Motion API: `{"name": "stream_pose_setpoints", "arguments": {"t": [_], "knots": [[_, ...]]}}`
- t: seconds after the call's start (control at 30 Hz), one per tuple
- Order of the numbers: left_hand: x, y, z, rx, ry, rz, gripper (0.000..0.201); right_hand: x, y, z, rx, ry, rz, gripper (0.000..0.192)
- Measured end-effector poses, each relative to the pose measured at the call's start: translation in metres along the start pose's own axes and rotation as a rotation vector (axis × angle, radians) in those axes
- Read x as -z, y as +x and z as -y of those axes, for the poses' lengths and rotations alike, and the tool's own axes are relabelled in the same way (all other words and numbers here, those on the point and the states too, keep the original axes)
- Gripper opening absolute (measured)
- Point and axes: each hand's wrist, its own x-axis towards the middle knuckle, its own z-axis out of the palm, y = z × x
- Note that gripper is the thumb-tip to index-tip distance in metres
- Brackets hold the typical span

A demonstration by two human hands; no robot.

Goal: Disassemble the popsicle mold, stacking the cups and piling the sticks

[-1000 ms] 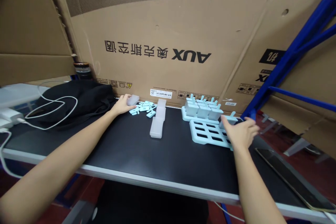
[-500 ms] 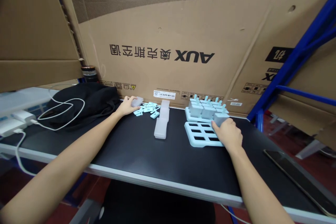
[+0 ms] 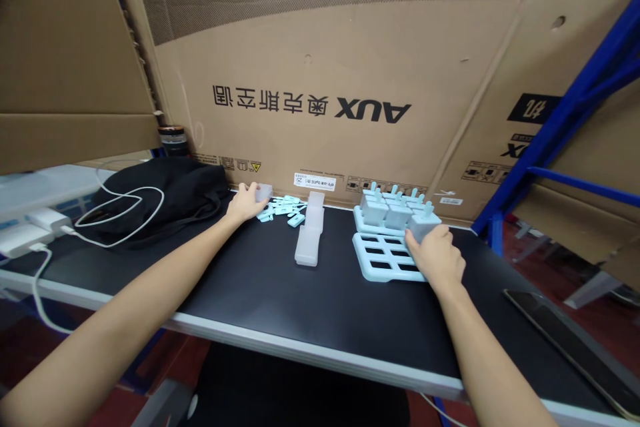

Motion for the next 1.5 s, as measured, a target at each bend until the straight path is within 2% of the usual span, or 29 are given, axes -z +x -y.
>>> {"name": "stream_pose_setpoints", "arguments": {"t": [0.1, 0.2, 0.27, 0.33, 0.43, 0.57, 0.7, 0.83, 0.93, 1.03, 1.3, 1.4, 1.5], "knots": [[0.001, -0.001, -0.002, 0.018, 0.017, 0.011, 0.054, 0.003, -0.002, -0.002, -0.007, 0.061, -0.038, 0.079], [0.001, 0.000, -0.002, 0.041, 0.023, 0.032, 0.056, 0.010, -0.003, -0.002, 0.040, 0.116, -0.151, 0.069], [0.002, 0.000, -0.001, 0.043, 0.020, 0.041, 0.056, 0.015, -0.002, 0.003, 0.119, 0.145, -0.218, 0.057], [0.002, 0.001, 0.000, 0.039, 0.015, 0.041, 0.055, 0.020, -0.003, 0.017, 0.238, 0.161, -0.212, 0.047], [0.001, 0.002, 0.002, 0.043, 0.010, 0.036, 0.055, 0.028, -0.006, 0.056, 0.445, 0.105, -0.065, 0.038], [0.000, 0.004, 0.004, 0.043, 0.001, 0.044, 0.055, 0.029, -0.012, 0.132, 0.695, -0.099, 0.195, 0.036], [0.000, 0.005, 0.005, 0.041, 0.000, 0.069, 0.058, 0.018, -0.008, 0.199, 0.772, -0.214, 0.261, 0.051], [-0.002, 0.006, 0.008, 0.022, 0.002, 0.079, 0.059, 0.010, 0.001, 0.238, 0.775, -0.284, 0.324, 0.079], [-0.003, 0.008, 0.011, 0.013, -0.005, 0.067, 0.059, 0.012, 0.006, 0.249, 0.782, -0.339, 0.366, 0.090], [-0.003, 0.008, 0.013, 0.010, -0.019, 0.068, 0.059, 0.019, 0.006, 0.253, 0.850, -0.348, 0.383, 0.086], [0.000, 0.004, 0.011, 0.006, -0.040, 0.077, 0.059, 0.021, -0.007, 0.263, 1.100, -0.365, 0.187, 0.066], [-0.001, 0.005, 0.011, 0.003, -0.044, 0.076, 0.060, 0.018, -0.010, 0.270, 1.109, -0.356, 0.153, 0.067], [-0.001, 0.007, 0.011, 0.006, -0.041, 0.087, 0.061, 0.015, -0.011, 0.277, 1.073, -0.388, 0.191, 0.069]]}}
